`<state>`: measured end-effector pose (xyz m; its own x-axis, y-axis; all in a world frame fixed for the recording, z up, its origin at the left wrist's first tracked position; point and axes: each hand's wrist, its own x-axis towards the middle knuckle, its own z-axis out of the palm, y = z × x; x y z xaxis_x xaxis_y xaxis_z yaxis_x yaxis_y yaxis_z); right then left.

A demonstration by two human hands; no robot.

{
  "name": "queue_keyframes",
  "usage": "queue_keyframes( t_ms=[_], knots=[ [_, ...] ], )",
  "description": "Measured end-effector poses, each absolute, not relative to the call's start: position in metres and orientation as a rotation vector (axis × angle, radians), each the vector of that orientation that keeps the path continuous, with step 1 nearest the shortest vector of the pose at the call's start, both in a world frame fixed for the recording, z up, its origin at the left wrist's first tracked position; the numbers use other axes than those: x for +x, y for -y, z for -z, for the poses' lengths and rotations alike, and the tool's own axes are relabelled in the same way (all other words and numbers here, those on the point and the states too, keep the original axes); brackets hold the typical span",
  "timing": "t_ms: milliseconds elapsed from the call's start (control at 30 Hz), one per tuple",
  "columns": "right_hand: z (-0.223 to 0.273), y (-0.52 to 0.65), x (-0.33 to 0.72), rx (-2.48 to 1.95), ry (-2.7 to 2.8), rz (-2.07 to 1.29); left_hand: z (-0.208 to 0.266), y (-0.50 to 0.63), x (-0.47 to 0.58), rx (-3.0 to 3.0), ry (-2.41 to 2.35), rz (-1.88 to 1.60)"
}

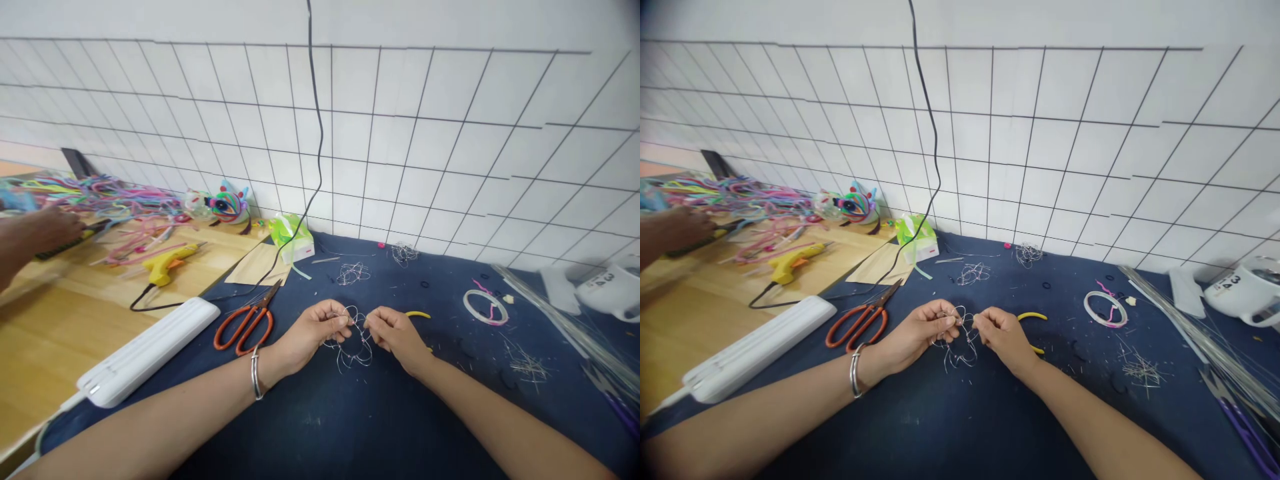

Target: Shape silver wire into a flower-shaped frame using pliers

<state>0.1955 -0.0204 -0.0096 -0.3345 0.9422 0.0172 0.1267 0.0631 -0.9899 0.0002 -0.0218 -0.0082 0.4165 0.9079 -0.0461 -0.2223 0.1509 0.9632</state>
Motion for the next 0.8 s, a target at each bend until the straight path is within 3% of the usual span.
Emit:
queue_keyframes(
  t_ms=[800],
  knots=[
    [0.0144, 0.0166, 0.1966, -1.201, 1.397, -1.228, 0.0082, 0.0200, -0.0020, 1.069, -0.812, -0.972]
  ],
)
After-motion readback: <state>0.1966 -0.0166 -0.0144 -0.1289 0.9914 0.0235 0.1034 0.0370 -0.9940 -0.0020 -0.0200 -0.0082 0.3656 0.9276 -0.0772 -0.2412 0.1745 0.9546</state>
